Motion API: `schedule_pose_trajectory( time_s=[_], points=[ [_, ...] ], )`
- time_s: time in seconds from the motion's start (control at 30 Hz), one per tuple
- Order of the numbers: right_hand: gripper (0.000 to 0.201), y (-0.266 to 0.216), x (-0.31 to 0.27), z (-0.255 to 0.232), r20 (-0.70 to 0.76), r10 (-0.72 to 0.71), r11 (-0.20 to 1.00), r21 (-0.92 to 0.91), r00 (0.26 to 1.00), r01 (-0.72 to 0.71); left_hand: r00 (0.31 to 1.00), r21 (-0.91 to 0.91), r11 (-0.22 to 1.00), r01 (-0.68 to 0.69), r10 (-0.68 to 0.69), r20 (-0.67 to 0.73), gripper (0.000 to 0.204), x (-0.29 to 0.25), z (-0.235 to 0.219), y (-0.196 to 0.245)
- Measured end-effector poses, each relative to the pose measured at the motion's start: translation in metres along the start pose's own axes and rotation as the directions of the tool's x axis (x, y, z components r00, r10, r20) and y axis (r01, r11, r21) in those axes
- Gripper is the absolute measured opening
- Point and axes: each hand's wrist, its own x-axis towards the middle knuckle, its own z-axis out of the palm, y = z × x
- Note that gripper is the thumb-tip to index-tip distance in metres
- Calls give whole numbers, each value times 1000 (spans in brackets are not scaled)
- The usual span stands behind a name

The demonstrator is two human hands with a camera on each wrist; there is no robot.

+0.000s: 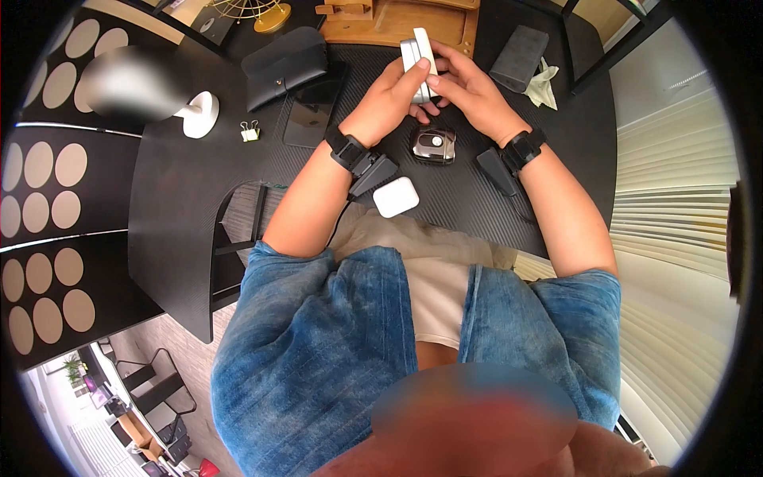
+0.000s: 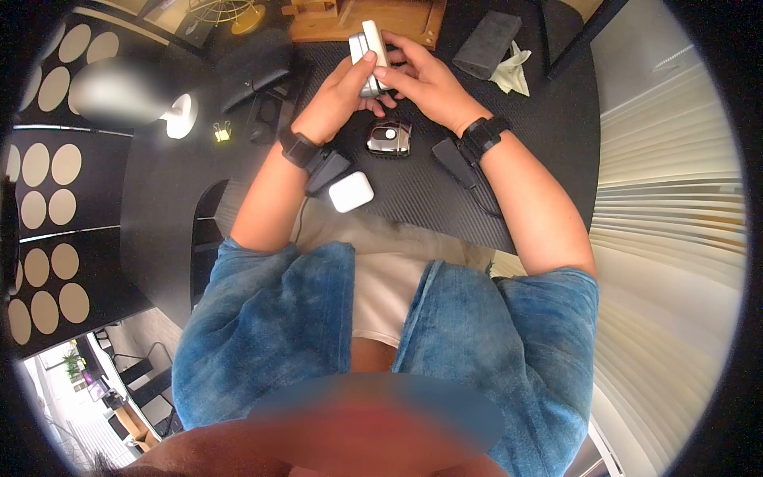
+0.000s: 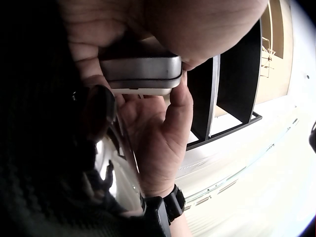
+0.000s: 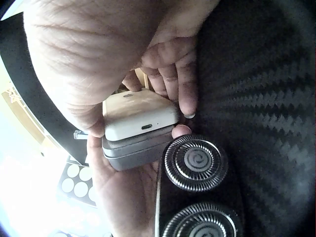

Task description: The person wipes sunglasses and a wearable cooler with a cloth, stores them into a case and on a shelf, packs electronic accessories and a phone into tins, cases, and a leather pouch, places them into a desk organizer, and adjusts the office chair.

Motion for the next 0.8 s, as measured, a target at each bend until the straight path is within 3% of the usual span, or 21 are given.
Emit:
schedule_pose_trajectory(
  time_s=[0.8],
  points=[
    [63, -1, 0, 1, -3, -6, 1000, -6, 1000, 6, 1000, 20, 999, 26, -25, -12, 59, -1, 2, 3]
  ],
)
